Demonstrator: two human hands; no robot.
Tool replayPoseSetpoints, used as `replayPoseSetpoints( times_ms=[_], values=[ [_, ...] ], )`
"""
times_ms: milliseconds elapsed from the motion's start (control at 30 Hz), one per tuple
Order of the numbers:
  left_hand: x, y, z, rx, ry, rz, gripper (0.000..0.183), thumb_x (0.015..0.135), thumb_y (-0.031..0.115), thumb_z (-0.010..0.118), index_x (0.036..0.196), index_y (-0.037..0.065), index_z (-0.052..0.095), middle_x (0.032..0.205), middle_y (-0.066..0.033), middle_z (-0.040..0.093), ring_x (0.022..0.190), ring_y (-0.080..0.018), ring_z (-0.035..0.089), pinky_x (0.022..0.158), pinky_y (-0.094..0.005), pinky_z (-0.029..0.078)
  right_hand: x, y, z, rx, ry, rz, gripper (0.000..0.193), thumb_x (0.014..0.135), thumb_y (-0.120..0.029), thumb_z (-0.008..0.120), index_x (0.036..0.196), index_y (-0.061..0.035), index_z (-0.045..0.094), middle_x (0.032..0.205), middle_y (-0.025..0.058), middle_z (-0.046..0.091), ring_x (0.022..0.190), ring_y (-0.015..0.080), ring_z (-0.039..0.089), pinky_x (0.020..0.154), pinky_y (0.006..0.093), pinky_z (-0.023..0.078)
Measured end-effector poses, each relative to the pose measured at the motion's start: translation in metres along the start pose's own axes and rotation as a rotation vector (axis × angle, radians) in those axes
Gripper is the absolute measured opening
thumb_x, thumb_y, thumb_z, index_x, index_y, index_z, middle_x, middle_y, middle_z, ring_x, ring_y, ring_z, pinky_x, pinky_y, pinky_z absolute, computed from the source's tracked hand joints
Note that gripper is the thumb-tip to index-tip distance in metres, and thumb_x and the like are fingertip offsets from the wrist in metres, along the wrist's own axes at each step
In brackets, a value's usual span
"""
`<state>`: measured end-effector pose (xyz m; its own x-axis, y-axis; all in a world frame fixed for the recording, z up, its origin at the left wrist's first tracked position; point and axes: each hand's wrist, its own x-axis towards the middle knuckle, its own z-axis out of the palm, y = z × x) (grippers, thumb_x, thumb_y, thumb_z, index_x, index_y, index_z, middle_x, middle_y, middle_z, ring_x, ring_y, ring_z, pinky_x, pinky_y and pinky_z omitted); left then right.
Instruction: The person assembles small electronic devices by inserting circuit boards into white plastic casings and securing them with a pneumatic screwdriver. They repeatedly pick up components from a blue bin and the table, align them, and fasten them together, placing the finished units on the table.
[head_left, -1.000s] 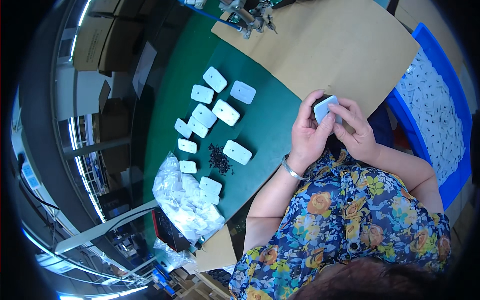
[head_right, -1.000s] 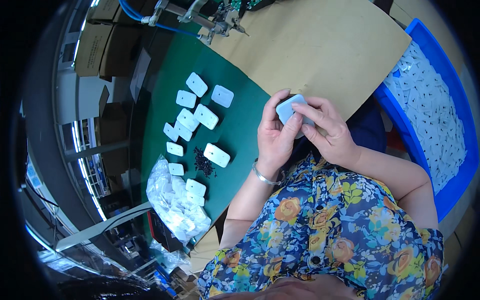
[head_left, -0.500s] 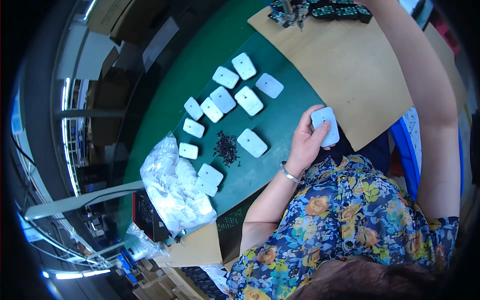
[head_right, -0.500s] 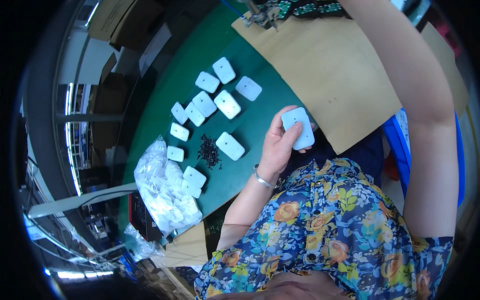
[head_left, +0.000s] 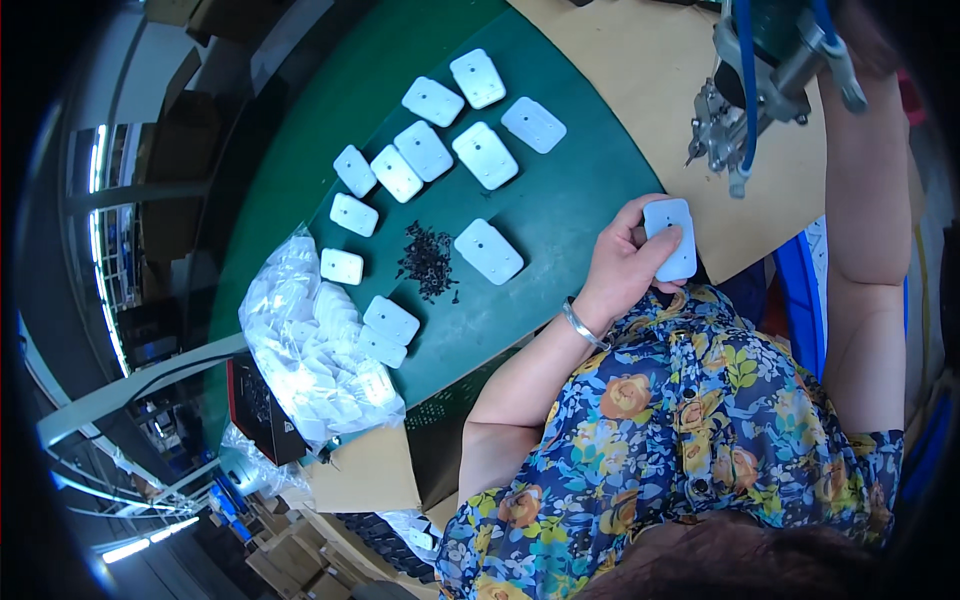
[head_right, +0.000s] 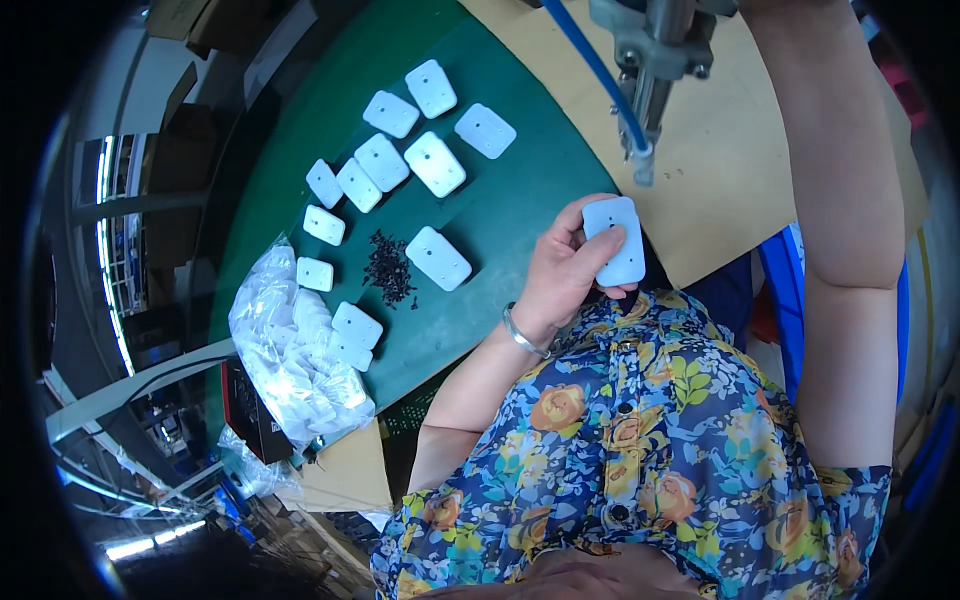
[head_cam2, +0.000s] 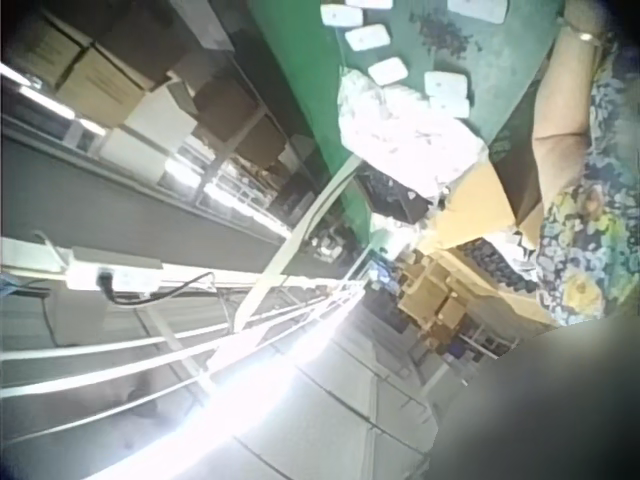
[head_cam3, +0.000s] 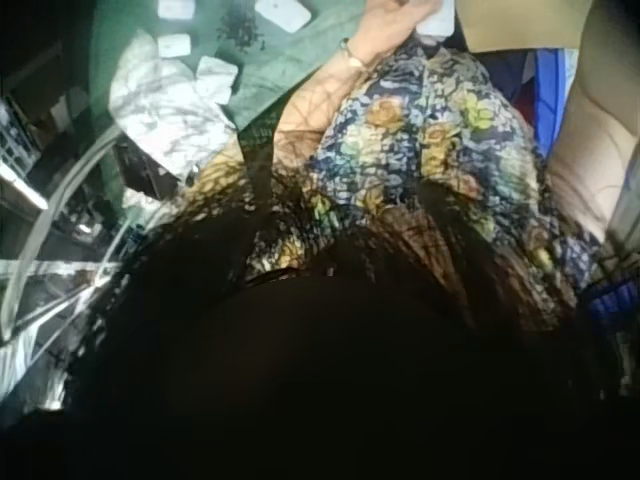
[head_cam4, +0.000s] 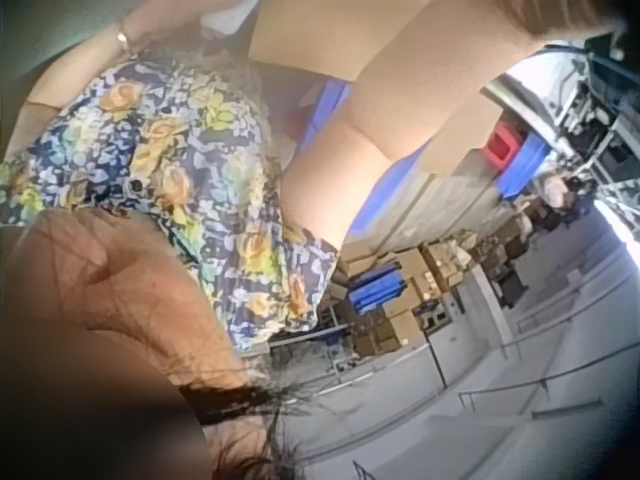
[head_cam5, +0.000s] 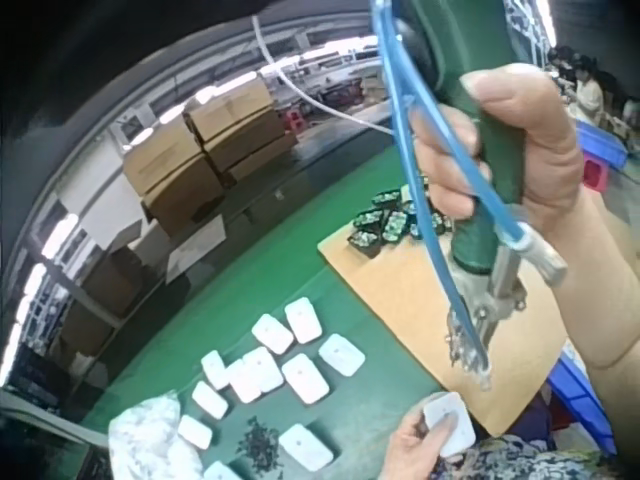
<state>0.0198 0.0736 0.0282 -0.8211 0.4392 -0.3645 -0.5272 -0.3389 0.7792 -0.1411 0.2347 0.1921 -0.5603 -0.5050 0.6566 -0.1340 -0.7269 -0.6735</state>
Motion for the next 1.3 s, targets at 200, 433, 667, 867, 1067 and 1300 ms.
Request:
replayPoseSetpoints(
  times_ms=[200, 433, 667, 867, 1067, 1300],
  values=[
    [0.012, -0.002, 0.001, 0.059, -0.029, -0.037, 0.029, 0.086, 0.010, 0.052, 0.114, 0.004, 0.046, 0.076, -0.0076, 0.061, 0.053, -0.0137, 0.060, 0.040, -0.0211, 0.047, -0.031, -0.010, 0.012, -0.114, 0.126, 0.014, 0.028, 0.086, -0.024, 0.049, 0.083, 0.0037, 0.052, 0.071, 0.0080, 0.053, 0.061, 0.0152, 0.055, 0.059, 0.0304, 0.052],
    [0.013, 0.003, 0.005, 0.027, -0.043, -0.014, 0.026, 0.086, 0.011, 0.052, 0.110, 0.003, 0.048, 0.076, -0.0081, 0.061, 0.053, -0.0140, 0.060, 0.039, -0.0207, 0.046, -0.052, -0.017, 0.015, -0.180, 0.189, 0.023, 0.028, 0.086, -0.024, 0.049, 0.085, 0.0037, 0.051, 0.072, 0.0084, 0.053, 0.062, 0.0153, 0.055, 0.059, 0.0302, 0.052],
    [0.015, 0.005, 0.003, 0.042, -0.030, -0.015, 0.024, 0.086, 0.013, 0.053, 0.108, 0.004, 0.049, 0.075, -0.0082, 0.062, 0.053, -0.0138, 0.060, 0.039, -0.0199, 0.046, -0.066, -0.017, 0.015, -0.191, 0.225, 0.025, 0.027, 0.086, -0.024, 0.049, 0.087, 0.0037, 0.050, 0.073, 0.0087, 0.054, 0.063, 0.0155, 0.055, 0.060, 0.0300, 0.052],
    [0.013, 0.013, 0.008, 0.040, -0.032, -0.026, 0.022, 0.086, 0.013, 0.052, 0.107, 0.005, 0.050, 0.074, -0.0081, 0.062, 0.052, -0.0139, 0.061, 0.039, -0.0191, 0.046, -0.069, -0.022, 0.020, -0.221, 0.260, 0.033, 0.027, 0.086, -0.023, 0.050, 0.089, 0.0037, 0.050, 0.074, 0.0090, 0.054, 0.063, 0.0156, 0.056, 0.060, 0.0299, 0.052],
    [0.016, 0.015, 0.004, 0.074, 0.033, -0.044, 0.023, 0.085, 0.014, 0.053, 0.107, 0.005, 0.050, 0.075, -0.0088, 0.063, 0.052, -0.0146, 0.061, 0.039, -0.0191, 0.047, -0.073, -0.011, 0.017, -0.212, 0.254, 0.034, 0.027, 0.086, -0.023, 0.050, 0.091, 0.0037, 0.049, 0.076, 0.0093, 0.054, 0.064, 0.0157, 0.056, 0.060, 0.0297, 0.052],
    [0.013, 0.009, -0.017, 0.253, 0.039, 0.033, 0.028, 0.084, 0.011, 0.055, 0.110, 0.005, 0.049, 0.076, -0.0078, 0.062, 0.054, -0.0135, 0.060, 0.040, -0.0207, 0.047, -0.078, -0.016, 0.020, -0.217, 0.279, 0.028, 0.027, 0.086, -0.023, 0.050, 0.093, 0.0037, 0.048, 0.077, 0.0096, 0.054, 0.065, 0.0159, 0.056, 0.060, 0.0296, 0.052]
  ],
)
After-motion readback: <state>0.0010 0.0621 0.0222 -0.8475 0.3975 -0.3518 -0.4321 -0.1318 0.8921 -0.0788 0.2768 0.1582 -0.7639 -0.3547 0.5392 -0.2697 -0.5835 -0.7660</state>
